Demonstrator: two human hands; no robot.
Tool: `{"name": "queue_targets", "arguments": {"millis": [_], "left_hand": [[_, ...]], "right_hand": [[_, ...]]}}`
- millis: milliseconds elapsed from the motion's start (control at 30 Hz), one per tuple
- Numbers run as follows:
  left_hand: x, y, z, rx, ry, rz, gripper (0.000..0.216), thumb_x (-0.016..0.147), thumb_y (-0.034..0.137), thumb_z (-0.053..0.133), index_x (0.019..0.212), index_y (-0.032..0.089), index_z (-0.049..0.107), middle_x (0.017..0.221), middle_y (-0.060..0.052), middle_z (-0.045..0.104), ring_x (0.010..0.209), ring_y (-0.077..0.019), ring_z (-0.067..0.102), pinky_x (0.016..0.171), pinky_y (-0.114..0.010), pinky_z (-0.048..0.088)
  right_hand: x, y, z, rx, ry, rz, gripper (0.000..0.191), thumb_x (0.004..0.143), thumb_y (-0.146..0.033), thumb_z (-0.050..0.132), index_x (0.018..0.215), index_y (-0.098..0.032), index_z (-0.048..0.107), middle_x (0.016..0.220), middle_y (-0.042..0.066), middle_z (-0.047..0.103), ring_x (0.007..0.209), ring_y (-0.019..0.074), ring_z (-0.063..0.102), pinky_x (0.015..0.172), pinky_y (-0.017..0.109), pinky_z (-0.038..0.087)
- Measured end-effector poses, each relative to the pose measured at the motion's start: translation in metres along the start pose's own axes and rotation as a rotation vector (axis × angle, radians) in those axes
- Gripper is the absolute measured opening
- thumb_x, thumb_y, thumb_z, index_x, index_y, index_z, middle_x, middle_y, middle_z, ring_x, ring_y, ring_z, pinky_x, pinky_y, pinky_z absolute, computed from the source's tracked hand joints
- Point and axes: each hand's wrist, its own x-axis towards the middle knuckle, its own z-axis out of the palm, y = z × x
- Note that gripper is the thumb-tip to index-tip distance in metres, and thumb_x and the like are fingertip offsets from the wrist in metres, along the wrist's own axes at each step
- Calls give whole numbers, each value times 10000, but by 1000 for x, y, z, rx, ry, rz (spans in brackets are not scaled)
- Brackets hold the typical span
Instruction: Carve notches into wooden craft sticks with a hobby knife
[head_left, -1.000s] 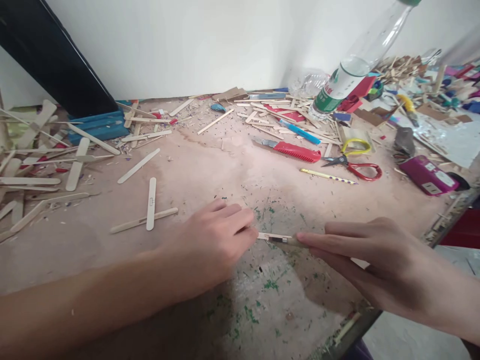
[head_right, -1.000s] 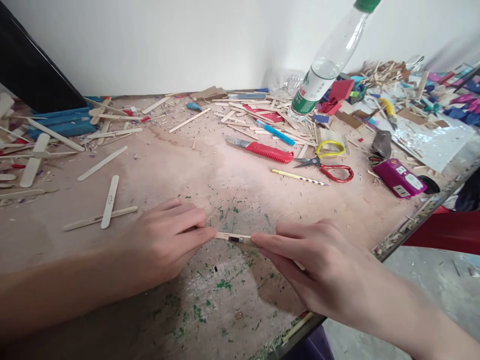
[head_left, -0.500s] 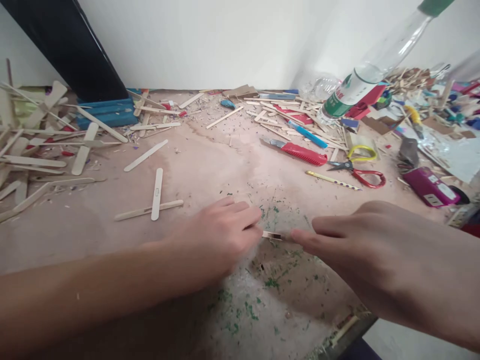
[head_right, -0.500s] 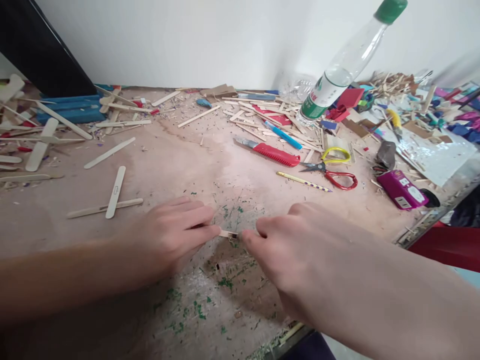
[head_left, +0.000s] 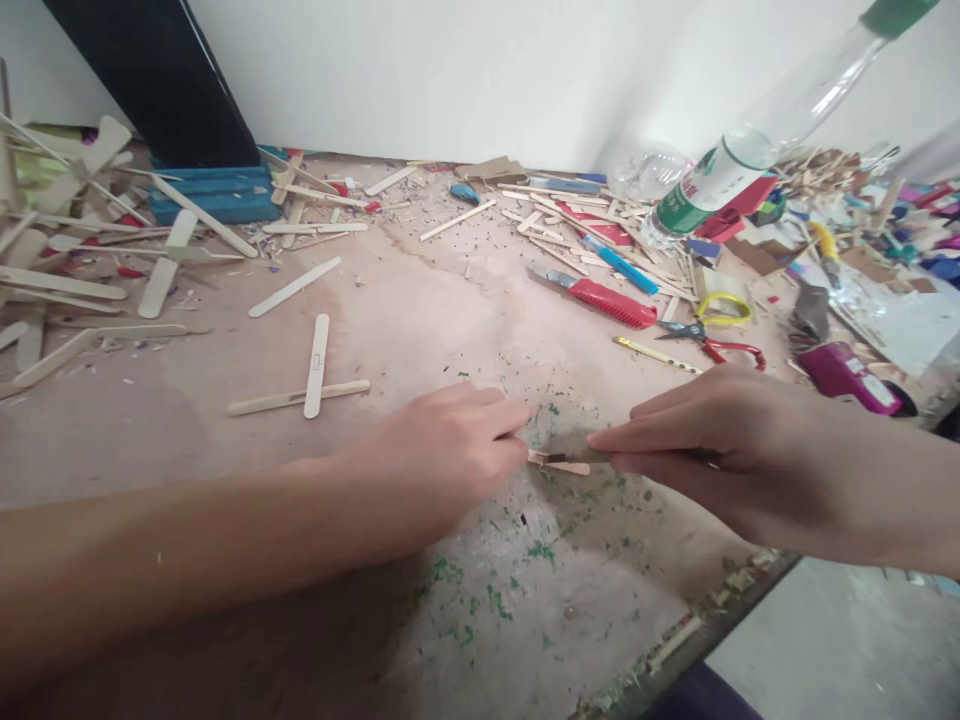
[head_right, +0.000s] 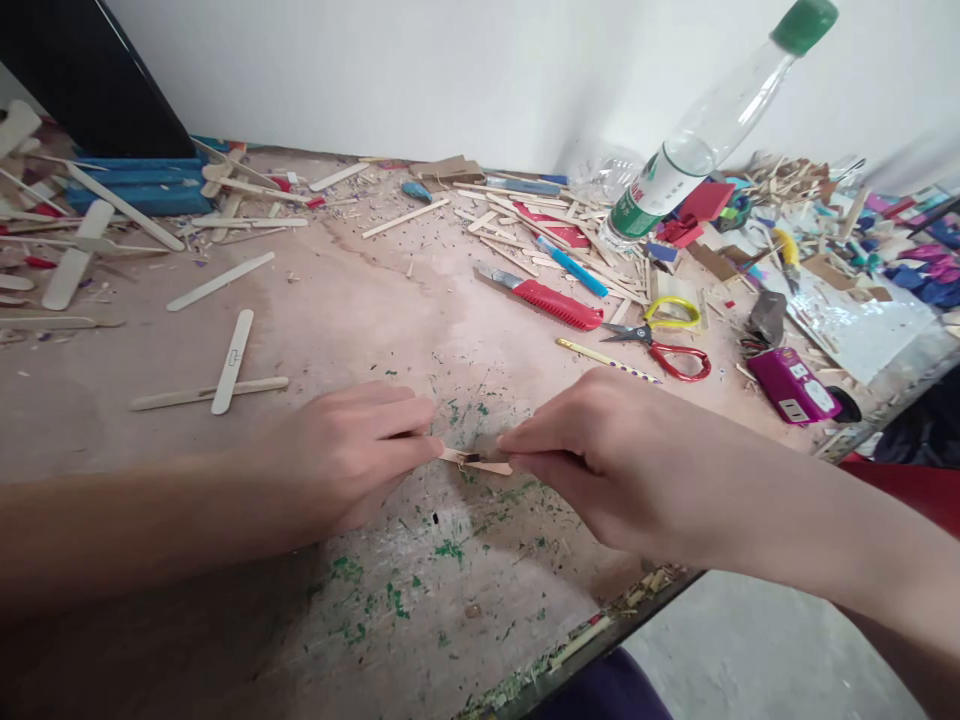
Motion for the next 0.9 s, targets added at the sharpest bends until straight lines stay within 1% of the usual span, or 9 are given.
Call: {"name": "queue_targets", "arguments": {"millis": [100,267,367,433,567,667,733,800,900], "left_hand": [[-1,-1,-1,2,-10,9,270,960,-15,529,834,158,694,848,-37,586,751,-199,510,703,-351,438],[0,-2,0,4,10,1,295,982,14,507,773,180,634,833,-36,554,731,-197,488,674,-361,412],[1,-2,-1,12,-22,-11,291,999,25,514,787,182,638,837,-34,564,737,-195,493,681,-355,419],[1,-1,-2,26,-11,-10,287,986,27,526,770,188,627,821,-29,551,723,-194,478,674,-356,411],[1,-1,-1,24,-42,-12,258,995,48,568,797,185,662,837,-26,569,733,-201,490,691,-363,424],[1,1,3,12,-25,-41,260,1000,54,589,789,191,657,844,-23,575,751,-202,491,698,-364,411],[2,1,5,-16,-1,-61,270,988,37,587,774,192,639,831,-18,566,752,-195,487,696,-355,399],[2,2,7,-56,-24,-76,258,973,19,592,783,188,642,825,-11,564,757,-186,497,702,-342,404],[2,1,6,-89,-68,-87,252,961,-3,584,805,184,647,836,-7,566,770,-184,526,715,-333,423]], "right_hand": [[-8,6,-3,-5,-77,-80,286,1159,-164,591,1255,-207,857,664,-26,647,521,81,602,457,226,372],[-18,6,0,-153,-34,-102,312,1130,-94,585,1301,-214,816,690,-43,559,518,82,539,480,278,355],[-15,1,0,-176,-50,-102,280,1134,-101,567,1224,-222,803,688,-49,546,523,84,557,492,281,373],[-11,-6,0,-185,-62,-87,264,1135,-120,550,1103,-229,788,686,-44,572,534,89,594,496,279,387],[-2,-23,4,-295,-79,-94,340,1038,-36,456,907,-209,718,649,-23,595,489,120,595,468,317,364],[1,-33,7,-447,-107,-139,354,955,2,415,891,-197,701,644,-9,585,443,149,528,460,364,315],[1,-34,8,-478,-136,-162,346,921,23,418,853,-209,667,644,-11,564,438,149,484,467,378,278],[2,-32,7,-468,-151,-171,329,924,31,436,838,-215,637,652,-19,540,450,139,458,479,380,262],[1,-26,5,-454,-165,-177,316,959,28,447,919,-197,664,674,-24,529,466,132,452,490,379,270]]}}
